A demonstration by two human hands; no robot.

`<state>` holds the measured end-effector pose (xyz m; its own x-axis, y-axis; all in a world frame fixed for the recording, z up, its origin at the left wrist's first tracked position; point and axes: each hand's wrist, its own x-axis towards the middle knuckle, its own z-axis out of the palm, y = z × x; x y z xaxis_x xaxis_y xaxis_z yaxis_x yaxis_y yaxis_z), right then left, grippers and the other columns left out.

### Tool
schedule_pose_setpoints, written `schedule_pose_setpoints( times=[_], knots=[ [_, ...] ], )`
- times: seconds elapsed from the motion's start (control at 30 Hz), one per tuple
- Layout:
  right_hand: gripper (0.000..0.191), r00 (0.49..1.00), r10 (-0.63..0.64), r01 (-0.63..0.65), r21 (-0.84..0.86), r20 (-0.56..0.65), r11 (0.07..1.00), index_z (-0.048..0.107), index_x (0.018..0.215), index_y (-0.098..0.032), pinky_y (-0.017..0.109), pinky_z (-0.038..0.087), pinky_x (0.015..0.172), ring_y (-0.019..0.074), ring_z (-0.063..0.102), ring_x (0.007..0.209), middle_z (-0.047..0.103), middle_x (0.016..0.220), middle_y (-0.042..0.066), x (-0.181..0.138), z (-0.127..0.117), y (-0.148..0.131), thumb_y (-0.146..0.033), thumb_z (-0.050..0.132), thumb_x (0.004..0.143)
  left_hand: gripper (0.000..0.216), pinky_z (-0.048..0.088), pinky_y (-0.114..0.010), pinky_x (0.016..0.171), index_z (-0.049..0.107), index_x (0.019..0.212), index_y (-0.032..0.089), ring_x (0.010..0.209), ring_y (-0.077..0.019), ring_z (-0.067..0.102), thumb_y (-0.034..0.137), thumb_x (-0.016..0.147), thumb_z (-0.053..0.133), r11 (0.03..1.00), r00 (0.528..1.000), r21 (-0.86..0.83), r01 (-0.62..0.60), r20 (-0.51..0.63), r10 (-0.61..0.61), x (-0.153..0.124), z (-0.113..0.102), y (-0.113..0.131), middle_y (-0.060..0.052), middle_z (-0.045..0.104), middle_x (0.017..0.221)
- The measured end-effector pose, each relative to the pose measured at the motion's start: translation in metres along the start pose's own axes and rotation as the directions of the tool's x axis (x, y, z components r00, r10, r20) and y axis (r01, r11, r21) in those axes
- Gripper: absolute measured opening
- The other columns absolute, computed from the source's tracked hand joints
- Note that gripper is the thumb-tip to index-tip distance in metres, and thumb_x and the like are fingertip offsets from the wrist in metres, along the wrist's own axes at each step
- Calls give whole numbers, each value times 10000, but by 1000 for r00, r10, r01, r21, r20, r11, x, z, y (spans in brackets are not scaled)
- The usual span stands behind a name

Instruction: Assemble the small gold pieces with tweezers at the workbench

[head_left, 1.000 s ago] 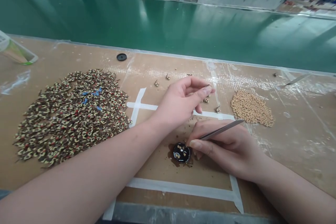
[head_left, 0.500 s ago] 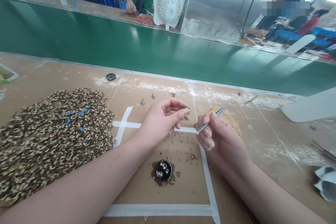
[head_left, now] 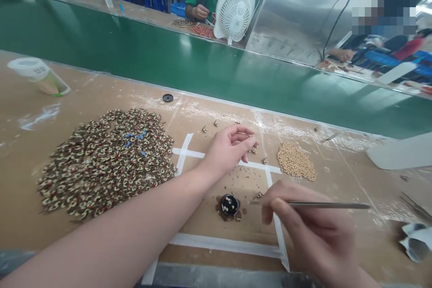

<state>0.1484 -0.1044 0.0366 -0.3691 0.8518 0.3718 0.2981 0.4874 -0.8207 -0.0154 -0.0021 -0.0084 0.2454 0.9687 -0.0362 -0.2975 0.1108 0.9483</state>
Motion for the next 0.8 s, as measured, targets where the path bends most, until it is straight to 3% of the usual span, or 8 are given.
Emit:
schedule_pose_setpoints(
  times=[0.1,0.2,0.27,0.33,0.53,0.8],
  knots=[
    [255,997,-10,8,-32,-73,999,689,794,-208,305,488,643,140,649,659,679,714,10,5,-5,-7,-144,609,1027,125,391,-196,461,721,1008,167,523,-44,563,258,926,746,1000,999,3,-1,36,1,0,1,1,-99,803,1048],
    [283,961,26,-27,1,-276,1000,721,770,-222,331,477,661,159,633,657,665,688,22,17,-13,-8,-209,634,1039,159,380,-198,467,745,1003,166,540,-47,567,295,913,775,999,999,21,35,31,-36,-1,1,4,-105,802,1065],
    [270,903,72,-25,117,-424,993,743,780,-223,323,469,621,154,613,611,647,662,21,31,-17,4,-283,670,1034,188,376,-198,469,760,1034,170,545,-47,575,310,911,785,996,997,43,74,32,-75,-2,1,6,-111,802,1108],
    [259,857,152,1,298,-492,955,742,793,-213,296,457,559,134,581,549,625,641,9,48,-21,23,-365,723,1002,211,376,-201,470,763,1082,180,547,-47,589,322,925,771,992,993,67,106,37,-109,-4,0,7,-119,796,1168],
    [383,813,414,-70,638,-409,767,637,753,-199,235,426,510,92,498,494,511,576,-40,73,-27,79,-509,786,920,243,408,-211,482,728,1176,213,565,-59,640,339,969,723,975,988,165,149,26,-155,-4,1,12,-120,771,1244],
    [419,817,531,-185,770,-224,611,563,816,-224,221,401,475,78,445,480,444,596,-80,75,-21,99,-550,825,840,272,387,-214,474,648,1131,223,542,-88,649,371,939,770,951,983,248,182,-23,-182,-5,8,16,-73,802,1031]
  ],
)
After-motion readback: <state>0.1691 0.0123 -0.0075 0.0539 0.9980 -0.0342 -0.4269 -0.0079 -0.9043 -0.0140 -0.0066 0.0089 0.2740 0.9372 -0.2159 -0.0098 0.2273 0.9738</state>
